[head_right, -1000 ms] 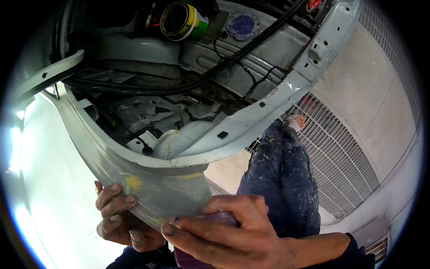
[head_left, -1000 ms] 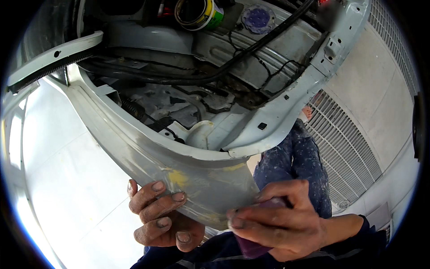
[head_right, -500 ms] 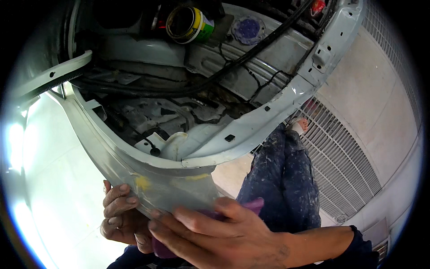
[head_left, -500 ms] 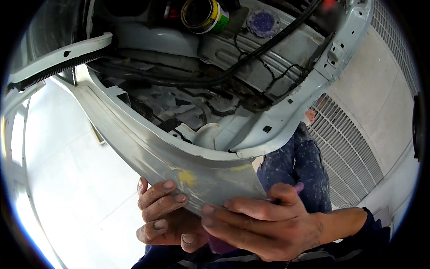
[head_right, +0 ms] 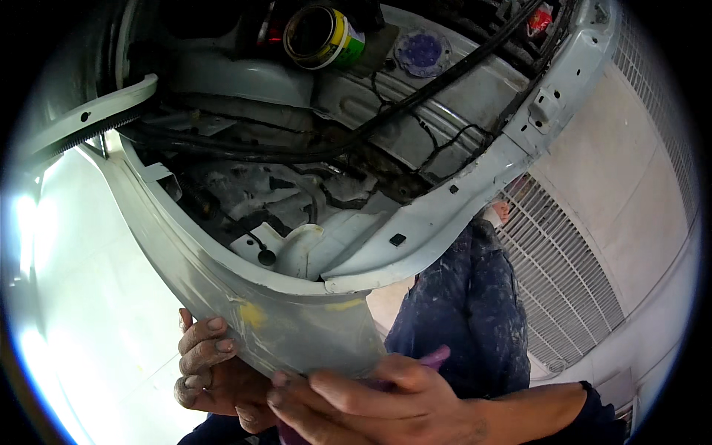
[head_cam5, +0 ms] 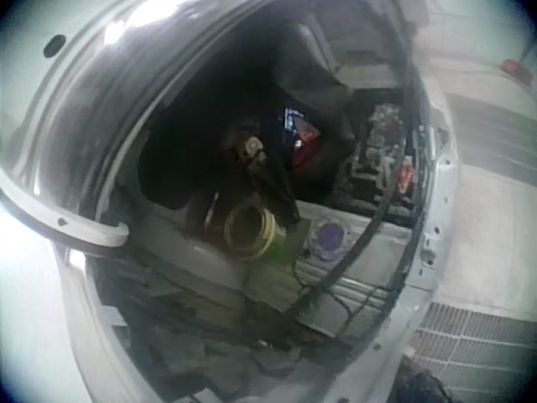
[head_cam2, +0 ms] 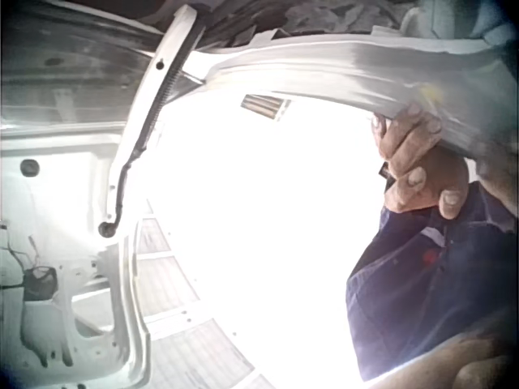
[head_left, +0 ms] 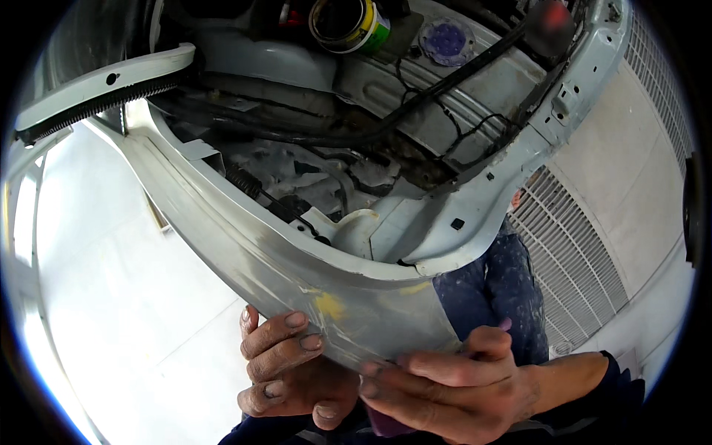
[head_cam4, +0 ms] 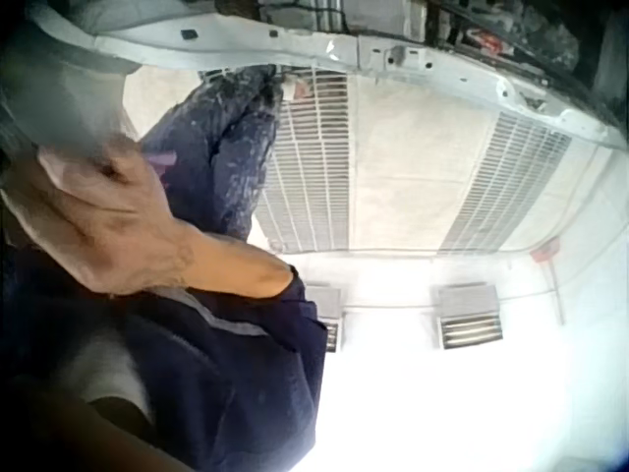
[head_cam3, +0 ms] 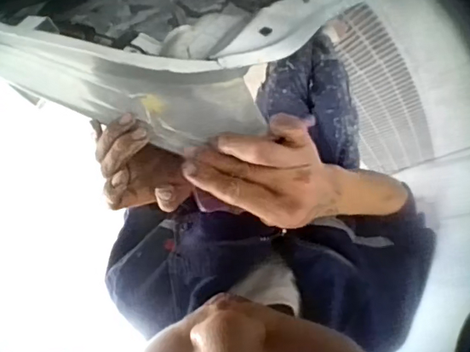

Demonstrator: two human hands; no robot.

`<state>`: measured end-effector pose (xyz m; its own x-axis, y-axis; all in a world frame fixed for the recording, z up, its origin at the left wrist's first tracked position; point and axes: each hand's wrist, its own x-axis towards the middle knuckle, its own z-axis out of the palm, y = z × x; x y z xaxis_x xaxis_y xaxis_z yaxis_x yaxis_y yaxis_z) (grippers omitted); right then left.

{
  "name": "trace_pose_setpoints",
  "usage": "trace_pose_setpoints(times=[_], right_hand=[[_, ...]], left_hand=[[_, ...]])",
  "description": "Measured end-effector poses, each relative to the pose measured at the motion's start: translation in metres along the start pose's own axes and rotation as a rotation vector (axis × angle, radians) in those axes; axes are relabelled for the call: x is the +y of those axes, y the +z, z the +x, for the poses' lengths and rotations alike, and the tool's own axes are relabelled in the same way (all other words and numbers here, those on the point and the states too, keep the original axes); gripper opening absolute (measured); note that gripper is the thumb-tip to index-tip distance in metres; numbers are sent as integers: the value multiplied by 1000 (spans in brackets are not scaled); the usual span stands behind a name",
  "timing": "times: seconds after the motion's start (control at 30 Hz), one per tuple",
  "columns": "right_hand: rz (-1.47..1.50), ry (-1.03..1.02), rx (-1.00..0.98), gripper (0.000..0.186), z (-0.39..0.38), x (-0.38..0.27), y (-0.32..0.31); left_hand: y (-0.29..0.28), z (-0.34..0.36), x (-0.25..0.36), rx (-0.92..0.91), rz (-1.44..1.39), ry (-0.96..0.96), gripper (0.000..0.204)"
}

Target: The person sands the inner surface of a white car hood using a purple sanding block. They move the block across various sections of the hood's underside, including curved edges and flat areas, to smooth the surface.

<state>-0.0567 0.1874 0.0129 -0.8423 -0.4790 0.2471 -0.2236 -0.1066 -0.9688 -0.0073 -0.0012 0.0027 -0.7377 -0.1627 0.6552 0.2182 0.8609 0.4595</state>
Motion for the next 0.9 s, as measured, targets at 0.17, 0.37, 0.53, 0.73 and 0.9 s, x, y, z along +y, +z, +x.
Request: trace_pose_setpoints(times=[0.17, 0.37, 0.53, 0.73, 0.9], right_hand=[[-4, -114, 39, 32, 5, 12, 11], [-5, -95, 64, 33, -2, 8, 6], [-1, -46, -74, 31, 8, 2, -6], [14, -57, -41, 36, 9, 8, 4], [54, -10, -78, 40, 16, 5, 6]], left_hand=[[-9, 3, -4, -55, -10, -2, 44], [-6, 3, 2, -41, 10, -4, 46], [-10, 0, -4, -28, -20, 4, 46], [5, 0, -1, 65, 2, -7, 50], [-6, 0, -6, 34, -7, 12, 54]])
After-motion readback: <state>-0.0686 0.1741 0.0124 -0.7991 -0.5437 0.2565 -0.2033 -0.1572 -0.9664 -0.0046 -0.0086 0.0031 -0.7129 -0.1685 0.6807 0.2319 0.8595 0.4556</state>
